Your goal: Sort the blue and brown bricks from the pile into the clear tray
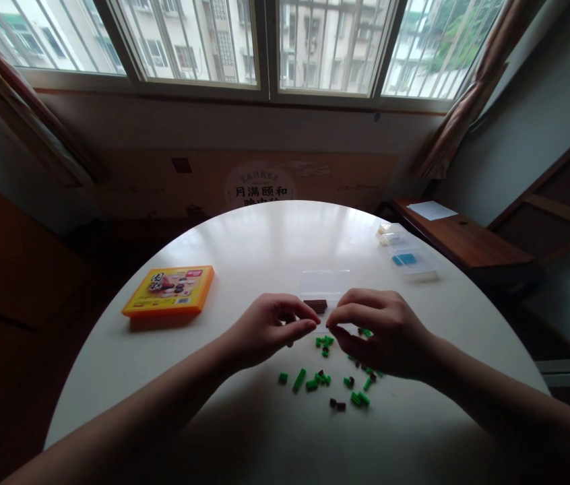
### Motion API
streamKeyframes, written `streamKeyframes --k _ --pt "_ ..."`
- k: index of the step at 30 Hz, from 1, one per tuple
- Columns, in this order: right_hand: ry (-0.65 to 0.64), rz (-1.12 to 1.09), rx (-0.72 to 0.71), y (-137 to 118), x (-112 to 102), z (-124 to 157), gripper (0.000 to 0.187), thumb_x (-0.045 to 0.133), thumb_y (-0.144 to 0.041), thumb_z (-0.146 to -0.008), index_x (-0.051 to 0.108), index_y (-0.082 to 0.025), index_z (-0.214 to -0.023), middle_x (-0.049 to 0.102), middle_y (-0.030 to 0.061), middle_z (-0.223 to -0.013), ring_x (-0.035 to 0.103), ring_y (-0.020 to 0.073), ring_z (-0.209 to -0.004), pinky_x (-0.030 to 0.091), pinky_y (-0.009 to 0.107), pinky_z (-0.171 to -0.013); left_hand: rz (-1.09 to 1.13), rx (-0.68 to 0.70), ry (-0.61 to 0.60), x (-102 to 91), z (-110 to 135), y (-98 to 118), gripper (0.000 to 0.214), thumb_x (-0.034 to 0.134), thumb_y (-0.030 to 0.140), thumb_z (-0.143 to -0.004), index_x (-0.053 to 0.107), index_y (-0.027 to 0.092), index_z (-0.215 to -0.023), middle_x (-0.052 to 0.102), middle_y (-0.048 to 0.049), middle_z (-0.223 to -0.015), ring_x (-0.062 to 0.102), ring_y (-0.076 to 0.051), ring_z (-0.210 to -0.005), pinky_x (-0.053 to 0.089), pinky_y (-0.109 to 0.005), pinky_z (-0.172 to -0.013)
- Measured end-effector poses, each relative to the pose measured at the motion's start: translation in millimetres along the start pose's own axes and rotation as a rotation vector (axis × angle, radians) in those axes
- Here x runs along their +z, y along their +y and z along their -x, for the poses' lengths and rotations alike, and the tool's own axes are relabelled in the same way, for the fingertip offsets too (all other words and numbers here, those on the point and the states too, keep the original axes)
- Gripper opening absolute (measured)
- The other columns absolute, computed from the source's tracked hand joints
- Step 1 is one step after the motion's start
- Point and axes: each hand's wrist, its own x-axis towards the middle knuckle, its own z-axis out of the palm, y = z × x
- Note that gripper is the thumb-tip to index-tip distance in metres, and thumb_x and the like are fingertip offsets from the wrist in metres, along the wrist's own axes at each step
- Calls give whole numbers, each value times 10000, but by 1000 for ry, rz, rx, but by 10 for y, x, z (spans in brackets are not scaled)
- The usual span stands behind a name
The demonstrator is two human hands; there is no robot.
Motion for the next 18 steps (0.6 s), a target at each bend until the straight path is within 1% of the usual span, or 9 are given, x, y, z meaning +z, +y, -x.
streamKeyframes --k 2,3,5,8,10,13,18 --pt "-39 79 70 83 -57 10 79 595 -167 -865 670 -185 -878 683 27 -833 594 112 -672 448 227 -593 -312 122 76 -48 3 -40 155 627 260 -856 739 154 -869 686 -47 -800 546 -92 -599 457 -207 -571" --pt "-43 136 99 132 -80 15 86 591 -172 -863 675 -185 -878 678 22 -827 580 111 -658 433 231 -587 -434 162 103 -72 1 -65 146 620 243 -858 741 162 -862 692 -49 -821 547 -91 -599 459 -209 -583" --pt "-112 233 167 226 -104 22 96 592 -181 -858 687 -192 -872 677 17 -830 569 114 -653 412 240 -592 -566 187 121 -110 -7 -117 144 606 223 -864 741 172 -869 693 -46 -821 549 -88 -588 458 -206 -585" --pt "-250 319 238 321 -86 30 109 594 -173 -848 699 -200 -853 681 16 -838 565 117 -643 384 244 -587 -620 188 111 -131 -20 -169 142 600 205 -864 736 180 -893 690 -36 -814 553 -84 -576 450 -196 -570" --pt "-320 342 267 346 -55 34 113 595 -164 -841 702 -197 -841 680 20 -848 562 115 -633 368 240 -574 -637 190 94 -126 -23 -178 131 603 201 -860 730 184 -885 691 -30 -818 556 -82 -578 447 -193 -571" --pt "-371 367 300 349 -12 34 122 591 -159 -842 706 -195 -828 672 23 -844 546 105 -607 348 236 -558 -656 190 50 -113 -21 -171 112 611 207 -856 722 191 -853 687 -17 -801 543 -78 -562 435 -189 -562" --pt "-406 427 353 327 24 11 137 580 -187 -859 715 -199 -838 669 27 -847 534 101 -591 332 237 -546 -668 214 -13 -106 -22 -185 108 618 204 -851 726 202 -852 681 -5 -778 537 -77 -562 416 -185 -561"
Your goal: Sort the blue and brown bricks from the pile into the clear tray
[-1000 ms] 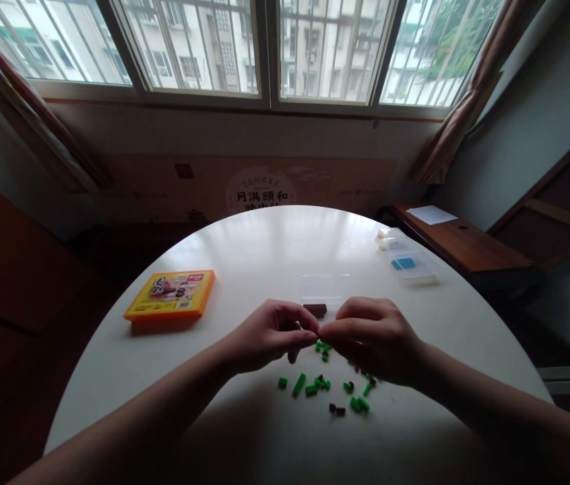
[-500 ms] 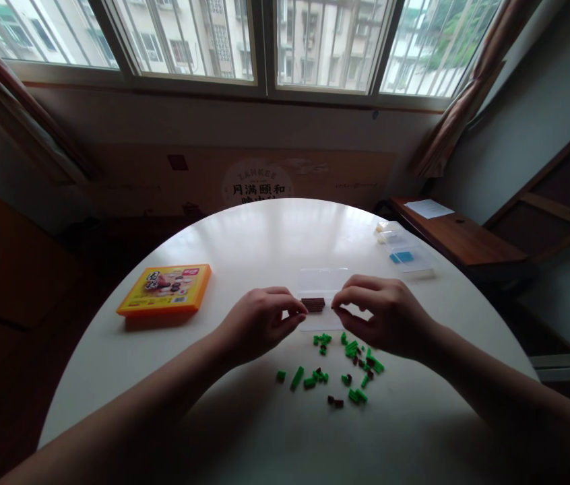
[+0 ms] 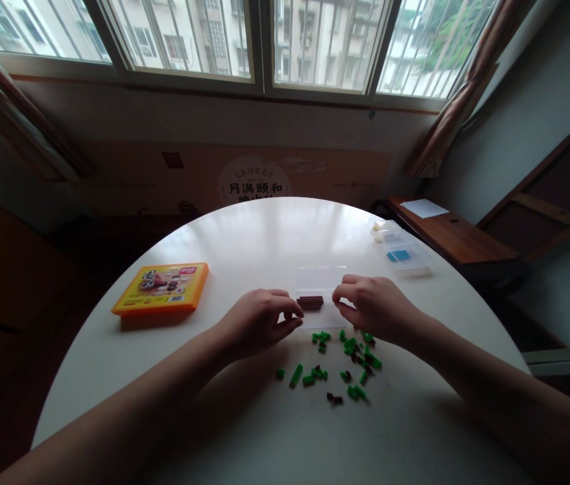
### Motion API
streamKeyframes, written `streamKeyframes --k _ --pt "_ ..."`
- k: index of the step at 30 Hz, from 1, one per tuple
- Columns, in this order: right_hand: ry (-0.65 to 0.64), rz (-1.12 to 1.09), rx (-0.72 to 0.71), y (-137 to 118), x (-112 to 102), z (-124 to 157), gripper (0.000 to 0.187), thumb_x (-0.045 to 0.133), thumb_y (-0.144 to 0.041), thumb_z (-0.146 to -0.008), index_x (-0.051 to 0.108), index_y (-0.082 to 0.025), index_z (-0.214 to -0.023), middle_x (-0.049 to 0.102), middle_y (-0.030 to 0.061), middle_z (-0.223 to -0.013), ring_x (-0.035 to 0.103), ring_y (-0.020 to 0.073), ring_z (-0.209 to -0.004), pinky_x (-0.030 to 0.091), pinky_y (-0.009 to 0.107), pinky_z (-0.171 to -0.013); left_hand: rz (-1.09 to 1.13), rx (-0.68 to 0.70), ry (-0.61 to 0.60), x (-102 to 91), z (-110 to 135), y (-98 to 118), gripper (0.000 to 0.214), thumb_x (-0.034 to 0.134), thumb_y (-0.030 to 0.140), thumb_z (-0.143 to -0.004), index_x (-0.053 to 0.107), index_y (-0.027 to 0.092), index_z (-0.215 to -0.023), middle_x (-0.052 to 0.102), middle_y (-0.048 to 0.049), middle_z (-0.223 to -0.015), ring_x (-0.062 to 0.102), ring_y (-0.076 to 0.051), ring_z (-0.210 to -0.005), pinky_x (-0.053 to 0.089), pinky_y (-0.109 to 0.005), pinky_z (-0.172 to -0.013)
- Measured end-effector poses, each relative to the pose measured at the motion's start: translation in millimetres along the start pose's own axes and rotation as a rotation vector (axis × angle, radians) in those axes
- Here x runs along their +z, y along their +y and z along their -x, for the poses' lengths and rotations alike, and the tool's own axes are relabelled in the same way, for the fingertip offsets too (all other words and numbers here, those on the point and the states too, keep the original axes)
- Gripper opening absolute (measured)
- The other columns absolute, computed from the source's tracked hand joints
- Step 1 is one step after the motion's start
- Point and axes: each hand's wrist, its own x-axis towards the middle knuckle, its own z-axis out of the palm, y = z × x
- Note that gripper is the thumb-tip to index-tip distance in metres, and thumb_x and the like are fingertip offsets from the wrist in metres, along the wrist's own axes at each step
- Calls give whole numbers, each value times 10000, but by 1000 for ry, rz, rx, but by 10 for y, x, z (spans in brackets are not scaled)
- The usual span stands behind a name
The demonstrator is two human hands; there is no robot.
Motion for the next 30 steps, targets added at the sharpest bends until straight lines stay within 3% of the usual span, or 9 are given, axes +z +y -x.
streamKeyframes --k 9,15,30 --pt "-65 109 117 -156 44 -53 208 521 -240 -903 728 -219 -910 691 40 -899 567 123 -613 310 248 -530 -36 -20 -6 45 9 -18 96 638 233 -836 731 211 -825 684 0 -775 522 -77 -549 384 -183 -536" --pt "-107 12 139 -153 31 -66 179 555 -246 -870 733 -251 -877 697 13 -894 583 122 -649 344 240 -560 -29 -23 -29 47 1 1 89 640 223 -835 724 207 -812 678 -2 -782 537 -80 -567 395 -185 -551" --pt "-42 -94 153 -20 3 -12 178 606 -238 -838 765 -297 -894 705 -11 -844 608 129 -687 395 244 -596 -36 5 -15 70 2 -16 73 647 210 -832 714 210 -803 672 13 -763 523 -75 -561 377 -180 -551"
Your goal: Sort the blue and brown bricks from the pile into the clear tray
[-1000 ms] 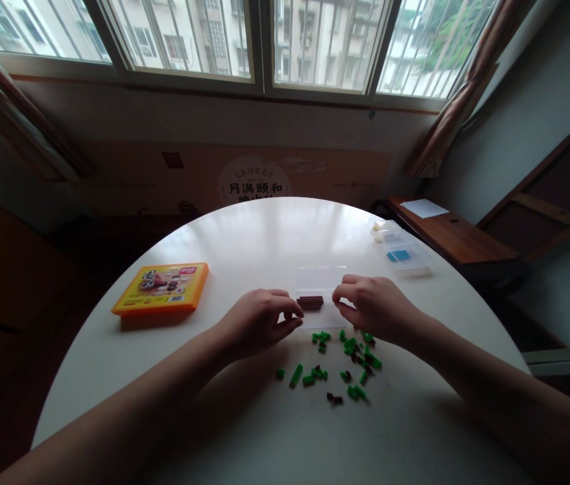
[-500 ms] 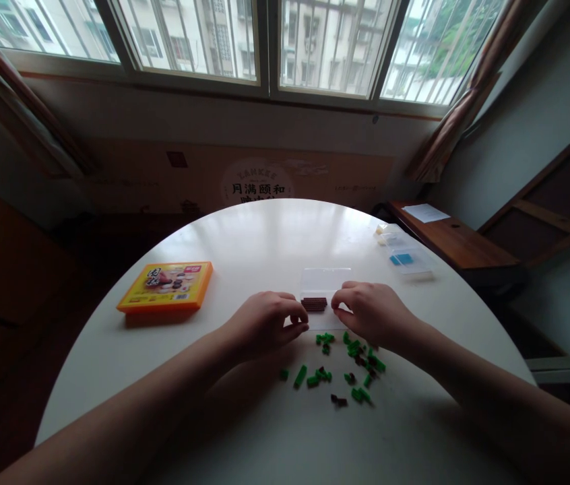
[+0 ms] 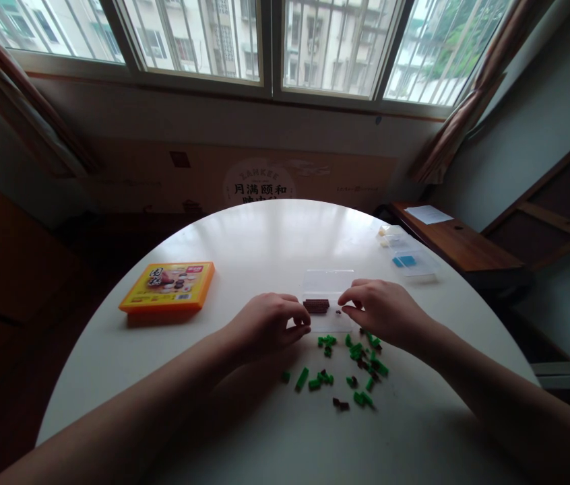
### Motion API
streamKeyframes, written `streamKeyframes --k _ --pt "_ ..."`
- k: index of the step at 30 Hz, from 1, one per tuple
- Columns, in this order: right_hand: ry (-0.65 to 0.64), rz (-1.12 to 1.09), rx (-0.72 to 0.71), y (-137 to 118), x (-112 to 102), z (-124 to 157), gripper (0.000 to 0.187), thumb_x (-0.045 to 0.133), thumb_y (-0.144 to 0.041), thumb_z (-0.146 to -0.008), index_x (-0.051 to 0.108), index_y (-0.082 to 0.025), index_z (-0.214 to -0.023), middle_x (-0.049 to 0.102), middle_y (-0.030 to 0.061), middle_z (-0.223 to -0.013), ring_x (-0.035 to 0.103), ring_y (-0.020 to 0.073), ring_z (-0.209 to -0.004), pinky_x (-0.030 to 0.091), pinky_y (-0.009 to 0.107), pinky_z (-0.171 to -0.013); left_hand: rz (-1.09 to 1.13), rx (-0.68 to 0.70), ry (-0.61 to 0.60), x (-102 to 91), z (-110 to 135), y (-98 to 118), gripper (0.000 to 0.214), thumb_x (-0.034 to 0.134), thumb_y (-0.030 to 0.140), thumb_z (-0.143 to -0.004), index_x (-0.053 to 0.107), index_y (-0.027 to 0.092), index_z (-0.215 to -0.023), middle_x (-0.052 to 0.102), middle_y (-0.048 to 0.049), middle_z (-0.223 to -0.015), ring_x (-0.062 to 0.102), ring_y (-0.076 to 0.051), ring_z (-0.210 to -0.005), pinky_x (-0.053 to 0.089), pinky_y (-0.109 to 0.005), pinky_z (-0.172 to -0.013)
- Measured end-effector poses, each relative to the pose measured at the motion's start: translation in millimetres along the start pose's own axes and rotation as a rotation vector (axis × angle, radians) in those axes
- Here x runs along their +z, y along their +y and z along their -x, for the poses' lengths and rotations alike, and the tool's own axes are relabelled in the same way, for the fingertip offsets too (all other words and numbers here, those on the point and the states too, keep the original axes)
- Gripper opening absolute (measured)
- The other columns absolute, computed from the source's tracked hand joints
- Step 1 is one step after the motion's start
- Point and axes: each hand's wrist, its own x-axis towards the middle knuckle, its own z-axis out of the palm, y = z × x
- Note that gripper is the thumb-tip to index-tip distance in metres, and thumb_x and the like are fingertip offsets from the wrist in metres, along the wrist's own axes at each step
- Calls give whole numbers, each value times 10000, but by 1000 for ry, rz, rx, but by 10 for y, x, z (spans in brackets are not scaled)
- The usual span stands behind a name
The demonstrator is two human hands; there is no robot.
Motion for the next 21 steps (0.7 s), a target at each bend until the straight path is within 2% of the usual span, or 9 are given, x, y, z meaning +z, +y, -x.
streamKeyframes --k 12,21 --pt "-65 15 -5 -64 44 -14 173 591 -263 -847 764 -275 -850 705 -5 -840 604 140 -682 393 259 -588 2 6 -7 1 1 -7 93 630 217 -828 718 206 -799 678 2 -758 531 -80 -554 380 -186 -543" --pt "-24 -11 -8 -53 65 -24 161 623 -243 -831 757 -313 -886 699 -27 -854 606 131 -700 394 258 -608 -2 6 -16 -4 -3 9 85 633 210 -828 712 207 -797 673 11 -752 525 -76 -550 380 -190 -550"
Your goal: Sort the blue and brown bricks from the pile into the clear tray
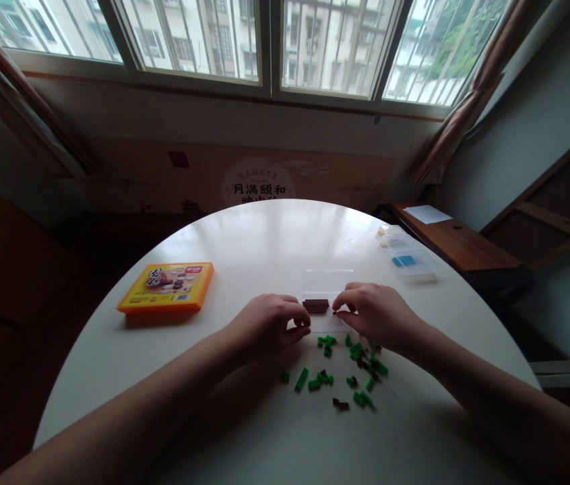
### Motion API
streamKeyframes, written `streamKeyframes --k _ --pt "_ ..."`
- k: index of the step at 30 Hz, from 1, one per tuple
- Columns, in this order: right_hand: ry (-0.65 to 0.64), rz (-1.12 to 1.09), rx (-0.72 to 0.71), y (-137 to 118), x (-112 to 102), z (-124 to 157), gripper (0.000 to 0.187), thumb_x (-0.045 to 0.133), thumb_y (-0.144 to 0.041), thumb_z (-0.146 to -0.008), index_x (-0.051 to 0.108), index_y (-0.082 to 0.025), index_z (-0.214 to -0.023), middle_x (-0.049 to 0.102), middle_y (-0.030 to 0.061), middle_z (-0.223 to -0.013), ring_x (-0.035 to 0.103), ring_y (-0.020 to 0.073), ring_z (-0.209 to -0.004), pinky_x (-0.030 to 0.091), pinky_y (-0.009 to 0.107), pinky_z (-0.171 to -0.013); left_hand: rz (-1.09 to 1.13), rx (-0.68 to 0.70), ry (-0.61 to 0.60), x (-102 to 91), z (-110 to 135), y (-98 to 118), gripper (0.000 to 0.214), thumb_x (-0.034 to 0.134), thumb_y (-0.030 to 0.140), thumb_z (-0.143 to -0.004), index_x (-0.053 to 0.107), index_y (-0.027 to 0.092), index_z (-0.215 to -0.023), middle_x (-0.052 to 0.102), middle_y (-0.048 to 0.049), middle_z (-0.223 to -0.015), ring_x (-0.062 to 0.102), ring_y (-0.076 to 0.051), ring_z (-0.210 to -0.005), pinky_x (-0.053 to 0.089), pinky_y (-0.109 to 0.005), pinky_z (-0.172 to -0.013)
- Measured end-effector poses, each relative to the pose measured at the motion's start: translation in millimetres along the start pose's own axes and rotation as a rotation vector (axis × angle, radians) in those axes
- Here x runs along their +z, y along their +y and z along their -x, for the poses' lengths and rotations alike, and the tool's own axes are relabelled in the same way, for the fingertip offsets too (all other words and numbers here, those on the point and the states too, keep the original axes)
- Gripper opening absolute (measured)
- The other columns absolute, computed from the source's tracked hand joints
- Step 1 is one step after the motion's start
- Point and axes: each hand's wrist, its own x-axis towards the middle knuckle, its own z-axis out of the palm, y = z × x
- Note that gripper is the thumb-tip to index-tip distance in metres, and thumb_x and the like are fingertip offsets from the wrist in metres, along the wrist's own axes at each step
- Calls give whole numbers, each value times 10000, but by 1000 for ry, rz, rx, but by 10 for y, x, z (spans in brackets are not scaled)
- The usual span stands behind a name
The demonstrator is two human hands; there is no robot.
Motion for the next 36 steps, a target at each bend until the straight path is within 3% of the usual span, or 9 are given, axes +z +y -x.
streamKeyframes --k 36 --pt "20 46 19 -57 62 -58 187 585 -286 -865 770 -278 -893 718 10 -856 608 141 -671 369 241 -550 0 20 12 31 13 -20 84 634 227 -826 711 208 -798 661 7 -748 524 -81 -557 371 -192 -552"
